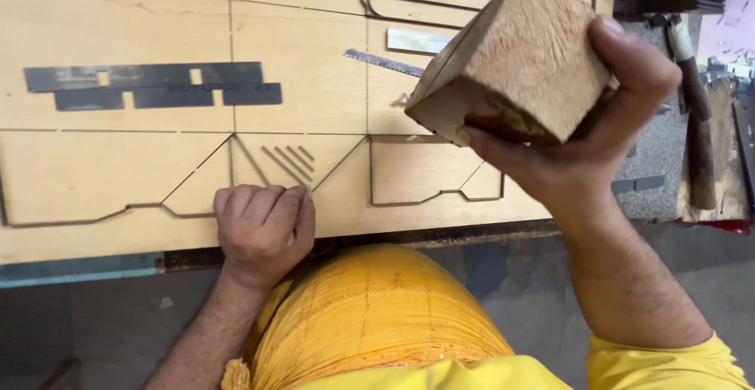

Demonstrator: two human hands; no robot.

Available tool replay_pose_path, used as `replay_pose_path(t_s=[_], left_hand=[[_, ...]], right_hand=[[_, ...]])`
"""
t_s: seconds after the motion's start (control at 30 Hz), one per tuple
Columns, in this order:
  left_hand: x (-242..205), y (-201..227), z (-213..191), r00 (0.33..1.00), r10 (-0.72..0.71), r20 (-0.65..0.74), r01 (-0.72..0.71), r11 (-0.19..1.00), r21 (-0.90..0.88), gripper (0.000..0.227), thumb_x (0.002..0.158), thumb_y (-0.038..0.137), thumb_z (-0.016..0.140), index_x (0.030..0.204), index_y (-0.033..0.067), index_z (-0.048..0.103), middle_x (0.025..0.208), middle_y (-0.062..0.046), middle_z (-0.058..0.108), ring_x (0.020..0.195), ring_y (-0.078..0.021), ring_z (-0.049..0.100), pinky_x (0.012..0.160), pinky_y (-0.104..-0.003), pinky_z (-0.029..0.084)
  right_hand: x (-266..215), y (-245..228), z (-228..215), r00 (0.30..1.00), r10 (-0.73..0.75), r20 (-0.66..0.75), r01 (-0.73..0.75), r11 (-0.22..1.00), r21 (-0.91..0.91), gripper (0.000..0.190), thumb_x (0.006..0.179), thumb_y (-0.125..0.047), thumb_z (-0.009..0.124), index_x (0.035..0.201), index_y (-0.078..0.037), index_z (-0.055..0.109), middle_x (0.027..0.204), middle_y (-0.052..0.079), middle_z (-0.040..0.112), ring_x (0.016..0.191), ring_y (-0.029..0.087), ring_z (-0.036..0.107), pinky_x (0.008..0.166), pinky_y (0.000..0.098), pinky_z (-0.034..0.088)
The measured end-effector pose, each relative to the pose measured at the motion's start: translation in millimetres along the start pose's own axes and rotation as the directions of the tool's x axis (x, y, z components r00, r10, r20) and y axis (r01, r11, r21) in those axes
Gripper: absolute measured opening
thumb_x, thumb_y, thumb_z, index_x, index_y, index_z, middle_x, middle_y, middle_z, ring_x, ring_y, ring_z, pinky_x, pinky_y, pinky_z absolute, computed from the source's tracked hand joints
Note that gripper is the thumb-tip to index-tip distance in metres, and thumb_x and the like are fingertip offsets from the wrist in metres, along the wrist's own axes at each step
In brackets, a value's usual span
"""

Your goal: The person assembles a wooden puzzle by inserting metal pieces into slots on a wooden board. They use a wooden mallet to tap the pieces into place, occasionally adjusting their position. The task involves careful alignment and repeated tapping to secure the components.

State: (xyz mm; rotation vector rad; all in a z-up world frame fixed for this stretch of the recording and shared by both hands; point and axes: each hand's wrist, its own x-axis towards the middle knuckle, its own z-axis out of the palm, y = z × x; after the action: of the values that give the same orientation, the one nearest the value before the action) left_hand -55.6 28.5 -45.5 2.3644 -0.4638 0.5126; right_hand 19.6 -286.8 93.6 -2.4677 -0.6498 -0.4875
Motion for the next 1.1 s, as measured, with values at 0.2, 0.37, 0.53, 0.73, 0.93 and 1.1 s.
replay_pose_path(t_s=[0.2,0.37,0.53,0.73,0.93,1.1], left_hand=[[3,5,1,0.999,-0.002,0.037,0.001,0.999,0.040,0.009,0.084,0.008,0.082,0.091,0.0056,0.076,0.082,-0.003,0.065,0.076,-0.0222,0.057,0.076,-0.040,0.040],[4,6,3,0.996,-0.018,0.084,0.011,0.996,0.088,0.012,0.087,0.013,0.083,0.095,0.0078,0.076,0.088,-0.002,0.067,0.084,-0.0217,0.059,0.085,-0.039,0.039],[8,9,2,0.991,-0.012,0.137,-0.009,0.989,0.150,0.018,0.087,0.020,0.084,0.100,0.0095,0.077,0.096,-0.002,0.068,0.093,-0.0220,0.059,0.091,-0.041,0.037],[8,9,4,0.987,0.004,0.160,-0.030,0.987,0.158,0.020,0.089,0.020,0.080,0.107,0.0129,0.079,0.109,-0.004,0.069,0.104,-0.0251,0.057,0.096,-0.043,0.036],[8,9,8,0.975,-0.008,0.224,-0.031,0.985,0.171,0.028,0.090,0.022,0.077,0.116,0.0128,0.078,0.124,-0.002,0.070,0.115,-0.0252,0.055,0.100,-0.044,0.035],[6,6,11,0.961,-0.014,0.277,-0.055,0.969,0.241,0.035,0.090,0.025,0.074,0.122,0.0115,0.076,0.134,-0.004,0.070,0.124,-0.0265,0.053,0.107,-0.047,0.034]], right_hand=[[-11,-17,-3,0.973,-0.146,-0.179,0.122,0.982,-0.142,0.108,0.072,-0.024,0.102,0.149,-0.016,0.026,0.138,0.004,0.040,0.121,0.024,0.052,0.100,0.0396,0.053],[-13,-29,36,0.998,-0.002,0.057,-0.009,0.982,0.190,0.097,0.079,-0.010,0.099,0.149,-0.018,0.033,0.132,0.012,0.054,0.113,0.025,0.067,0.079,0.0319,0.064],[-7,-18,30,0.997,-0.039,0.061,0.029,0.988,0.153,0.091,0.083,-0.011,0.099,0.148,-0.014,0.036,0.120,0.012,0.059,0.102,0.022,0.067,0.076,0.0310,0.063],[-18,-25,17,0.985,-0.072,-0.157,0.098,0.982,0.164,0.098,0.085,-0.007,0.102,0.153,-0.022,0.032,0.128,0.014,0.049,0.109,0.021,0.065,0.079,0.0281,0.063],[-42,-4,18,0.994,0.064,0.089,-0.073,0.992,0.099,0.096,0.073,-0.010,0.102,0.145,-0.013,0.039,0.127,0.018,0.058,0.114,0.030,0.068,0.083,0.0346,0.065],[-52,26,-34,0.995,0.071,-0.064,-0.077,0.991,-0.107,0.095,0.077,-0.011,0.102,0.146,-0.012,0.037,0.130,0.011,0.056,0.110,0.023,0.067,0.086,0.0323,0.064]])
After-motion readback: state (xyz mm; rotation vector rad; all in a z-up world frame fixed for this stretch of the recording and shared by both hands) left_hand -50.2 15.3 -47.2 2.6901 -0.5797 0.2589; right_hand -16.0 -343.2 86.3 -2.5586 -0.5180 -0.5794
